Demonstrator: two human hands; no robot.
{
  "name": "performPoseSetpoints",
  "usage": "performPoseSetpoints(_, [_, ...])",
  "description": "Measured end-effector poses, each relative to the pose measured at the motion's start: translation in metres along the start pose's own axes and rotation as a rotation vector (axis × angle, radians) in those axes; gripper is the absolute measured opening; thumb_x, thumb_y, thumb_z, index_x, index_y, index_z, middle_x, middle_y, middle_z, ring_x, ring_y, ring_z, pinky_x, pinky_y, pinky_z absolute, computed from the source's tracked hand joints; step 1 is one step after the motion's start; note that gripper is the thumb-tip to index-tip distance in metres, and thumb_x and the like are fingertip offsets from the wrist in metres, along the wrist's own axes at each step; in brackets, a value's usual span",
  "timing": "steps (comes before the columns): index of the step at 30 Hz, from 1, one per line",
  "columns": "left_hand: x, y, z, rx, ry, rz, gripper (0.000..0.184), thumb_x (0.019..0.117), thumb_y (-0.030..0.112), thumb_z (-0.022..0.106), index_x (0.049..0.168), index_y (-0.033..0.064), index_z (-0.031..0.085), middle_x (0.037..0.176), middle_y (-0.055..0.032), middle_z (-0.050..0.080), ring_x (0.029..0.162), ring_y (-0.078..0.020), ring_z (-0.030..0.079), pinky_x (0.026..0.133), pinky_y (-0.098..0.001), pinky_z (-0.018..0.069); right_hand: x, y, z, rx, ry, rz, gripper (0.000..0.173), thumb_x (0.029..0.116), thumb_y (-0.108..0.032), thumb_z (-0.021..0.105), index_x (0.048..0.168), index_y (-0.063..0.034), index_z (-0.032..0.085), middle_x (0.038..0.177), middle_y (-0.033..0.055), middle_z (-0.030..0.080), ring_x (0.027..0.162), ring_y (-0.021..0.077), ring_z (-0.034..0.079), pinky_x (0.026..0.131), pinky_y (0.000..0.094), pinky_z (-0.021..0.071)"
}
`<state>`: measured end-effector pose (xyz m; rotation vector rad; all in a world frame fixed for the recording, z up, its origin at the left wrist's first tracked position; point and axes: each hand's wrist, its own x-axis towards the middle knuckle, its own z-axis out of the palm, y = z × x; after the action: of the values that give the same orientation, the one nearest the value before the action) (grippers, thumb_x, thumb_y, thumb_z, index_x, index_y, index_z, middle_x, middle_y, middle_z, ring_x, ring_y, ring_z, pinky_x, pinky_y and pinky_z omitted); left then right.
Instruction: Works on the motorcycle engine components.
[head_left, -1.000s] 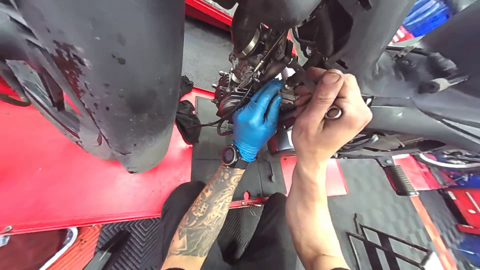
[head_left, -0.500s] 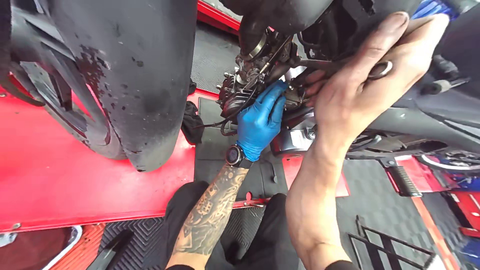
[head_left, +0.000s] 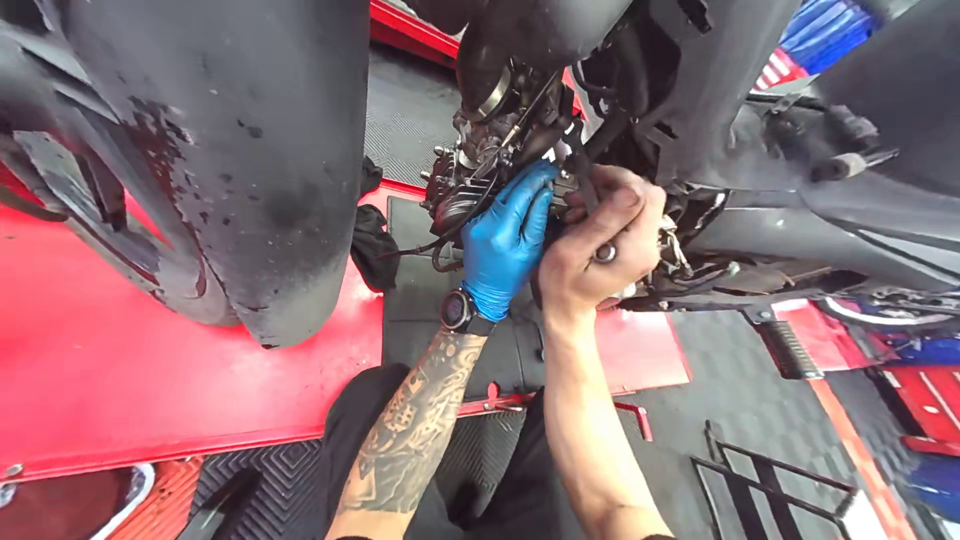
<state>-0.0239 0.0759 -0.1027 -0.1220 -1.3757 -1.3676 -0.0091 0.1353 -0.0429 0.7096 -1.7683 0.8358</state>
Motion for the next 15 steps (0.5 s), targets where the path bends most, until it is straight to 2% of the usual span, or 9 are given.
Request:
performPoseSetpoints(4, [0.000, -0.001, -0.003, -0.026, 0.002, -0.009, 0.023, 0.1026, 0.005, 0.058, 0.116, -0.0059, 0.073, 0.119, -0.0173, 0.074, 0.112, -0.0217, 0.072, 0.098, -0.0351, 0.0593, -0.010, 0.003, 0.015, 0.073, 0.072, 0.018, 0.050, 0.1130, -0.025, 0.029, 0.110, 0.0073, 0.066, 0.087, 0.0086, 0.067, 0.068, 0.0065, 0.063, 0.058, 0.0223, 0.0532])
performPoseSetpoints(7, [0.000, -0.001, -0.003, -0.086, 0.016, -0.032, 0.027, 0.1046, 0.008, 0.055, 0.116, -0.0081, 0.072, 0.116, -0.0192, 0.075, 0.110, -0.0219, 0.073, 0.099, -0.0356, 0.0590, -0.015, 0.008, 0.013, 0.103, 0.002, -0.019, 0.070, 0.1109, -0.045, 0.022, 0.118, 0.0100, 0.065, 0.094, 0.0115, 0.068, 0.074, 0.0077, 0.062, 0.065, 0.0237, 0.0529])
performPoseSetpoints(8, [0.001, -0.001, -0.004, -0.115, 0.013, -0.039, 0.030, 0.1058, 0.010, 0.052, 0.116, -0.0090, 0.072, 0.116, -0.0201, 0.074, 0.111, -0.0228, 0.072, 0.100, -0.0367, 0.0587, -0.016, 0.009, 0.012, 0.112, -0.012, -0.034, 0.074, 0.1099, -0.047, 0.020, 0.120, 0.0113, 0.065, 0.098, 0.0142, 0.069, 0.078, 0.0099, 0.063, 0.068, 0.0257, 0.0539])
performPoseSetpoints(12, [0.000, -0.001, -0.010, -0.222, -0.015, -0.082, 0.039, 0.1106, 0.014, 0.040, 0.118, -0.0106, 0.070, 0.121, -0.0208, 0.073, 0.118, -0.0257, 0.070, 0.104, -0.0405, 0.0566, -0.020, 0.012, 0.013, 0.084, -0.019, -0.043, 0.072, 0.1085, -0.040, 0.016, 0.124, 0.0094, 0.066, 0.111, 0.0191, 0.069, 0.100, 0.0203, 0.064, 0.088, 0.0339, 0.0518])
performPoseSetpoints(15, [0.002, 0.001, -0.013, -0.241, -0.025, -0.106, 0.039, 0.1102, 0.011, 0.039, 0.118, -0.0098, 0.070, 0.121, -0.0198, 0.073, 0.116, -0.0240, 0.070, 0.103, -0.0397, 0.0570, -0.023, 0.007, 0.015, 0.046, -0.014, -0.014, 0.063, 0.1073, -0.031, 0.021, 0.125, 0.0071, 0.067, 0.106, 0.0162, 0.067, 0.098, 0.0191, 0.061, 0.087, 0.0326, 0.0505])
